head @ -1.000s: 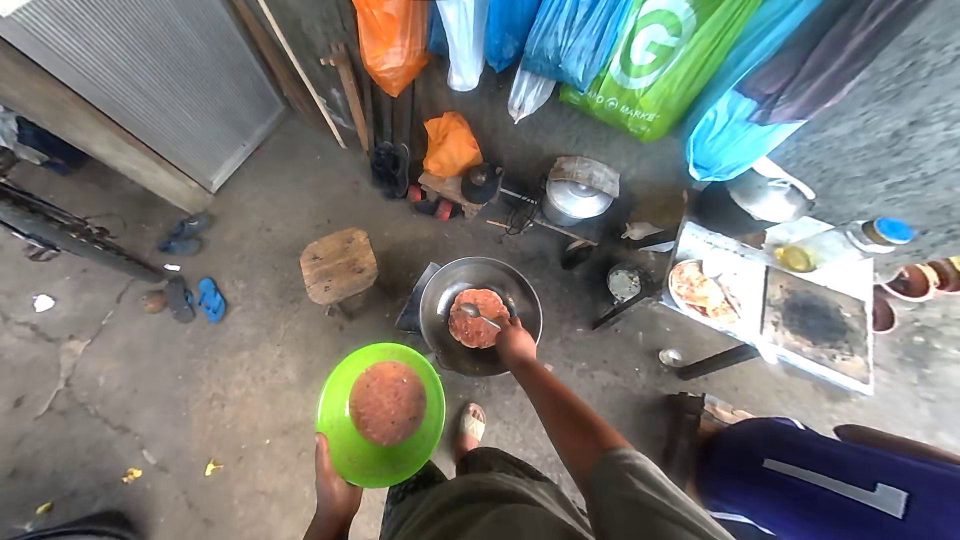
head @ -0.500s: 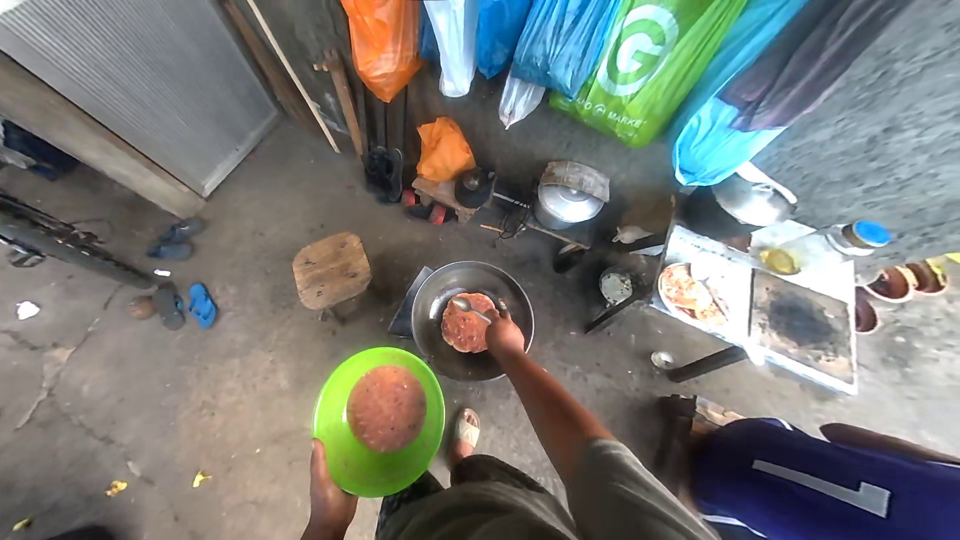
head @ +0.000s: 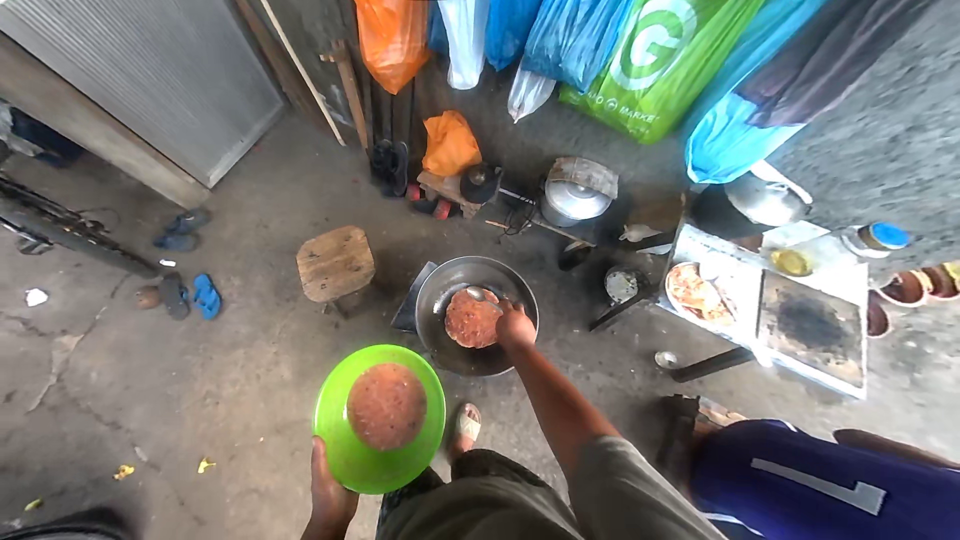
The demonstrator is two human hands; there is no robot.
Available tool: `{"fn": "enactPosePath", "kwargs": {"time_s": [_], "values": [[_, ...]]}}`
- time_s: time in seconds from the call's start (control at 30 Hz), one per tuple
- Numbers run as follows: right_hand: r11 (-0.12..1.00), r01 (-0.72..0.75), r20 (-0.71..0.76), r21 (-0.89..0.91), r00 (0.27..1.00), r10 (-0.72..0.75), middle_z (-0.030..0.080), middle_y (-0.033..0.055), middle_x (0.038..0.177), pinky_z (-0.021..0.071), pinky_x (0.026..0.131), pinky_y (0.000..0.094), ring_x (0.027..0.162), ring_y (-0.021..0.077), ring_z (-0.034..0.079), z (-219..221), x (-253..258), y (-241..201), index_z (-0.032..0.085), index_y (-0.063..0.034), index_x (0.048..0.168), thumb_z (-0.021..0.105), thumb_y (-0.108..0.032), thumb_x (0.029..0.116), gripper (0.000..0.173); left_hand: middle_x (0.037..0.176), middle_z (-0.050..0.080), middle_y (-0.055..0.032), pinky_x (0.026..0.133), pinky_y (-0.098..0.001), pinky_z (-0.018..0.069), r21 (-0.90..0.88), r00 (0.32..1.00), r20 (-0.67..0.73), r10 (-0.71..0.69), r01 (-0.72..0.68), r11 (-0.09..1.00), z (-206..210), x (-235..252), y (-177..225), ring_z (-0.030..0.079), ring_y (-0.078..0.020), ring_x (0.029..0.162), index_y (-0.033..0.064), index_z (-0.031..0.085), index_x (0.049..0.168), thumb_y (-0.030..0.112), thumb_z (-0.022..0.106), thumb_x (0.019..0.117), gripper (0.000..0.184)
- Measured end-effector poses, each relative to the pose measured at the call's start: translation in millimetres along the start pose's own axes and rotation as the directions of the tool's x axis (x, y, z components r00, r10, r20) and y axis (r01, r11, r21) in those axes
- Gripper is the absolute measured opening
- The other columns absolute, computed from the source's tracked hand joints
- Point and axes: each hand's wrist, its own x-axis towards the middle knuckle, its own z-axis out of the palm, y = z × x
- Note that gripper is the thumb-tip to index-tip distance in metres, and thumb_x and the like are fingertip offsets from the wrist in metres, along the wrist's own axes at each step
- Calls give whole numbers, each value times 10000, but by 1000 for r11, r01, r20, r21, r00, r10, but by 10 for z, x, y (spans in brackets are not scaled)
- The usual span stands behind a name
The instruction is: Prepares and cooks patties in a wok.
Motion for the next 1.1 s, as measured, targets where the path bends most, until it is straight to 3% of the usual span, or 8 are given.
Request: {"fn": "enactPosePath", "kwargs": {"time_s": [0.27, 0.57, 0.73, 0.97, 1.1], "values": [[995, 40, 37, -94, 999, -37, 474, 201, 1542, 536, 953, 601, 1209, 428, 634, 20, -31, 159, 549, -176, 1478, 490, -106, 1028, 460, 1122, 742, -28, 884, -359, 615, -30, 1000, -6, -10, 10, 999, 24, 22, -16, 722, -141, 1032, 104, 523, 1346, 697, 496, 936, 721], [999, -38, -62, -12, 997, 37, 462, 207, 1556, 543, 941, 592, 1185, 429, 647, -71, 2, 274, 571, -189, 1465, 486, -151, 1045, 430, 1111, 743, -32, 871, -363, 620, -21, 1000, 7, -27, 27, 999, 49, 46, -36, 725, -145, 1021, 111, 531, 1337, 708, 509, 922, 728], [998, -23, -47, -62, 999, 20, 458, 221, 1548, 548, 927, 598, 1193, 434, 638, -34, 49, 224, 561, -158, 1466, 499, -101, 1028, 446, 1111, 745, -30, 875, -354, 618, -15, 999, 18, -38, 38, 999, 92, 51, 5, 725, -139, 1019, 103, 526, 1331, 672, 458, 966, 679], [996, -37, -54, -76, 998, 33, 461, 223, 1548, 543, 929, 597, 1194, 440, 636, -78, -12, 234, 548, -167, 1482, 488, -140, 1050, 437, 1101, 746, -32, 868, -357, 620, -19, 999, 16, -38, 38, 999, 110, 65, 25, 726, -136, 1015, 103, 523, 1327, 646, 427, 990, 646], [998, -32, -29, -50, 999, 30, 444, 212, 1568, 535, 948, 602, 1209, 441, 629, -105, -141, 287, 538, -182, 1492, 483, -140, 1046, 452, 1092, 747, -25, 855, -357, 625, -13, 999, -6, -33, 33, 999, 111, 80, 37, 729, -135, 1000, 103, 515, 1327, 677, 465, 960, 684]]}}
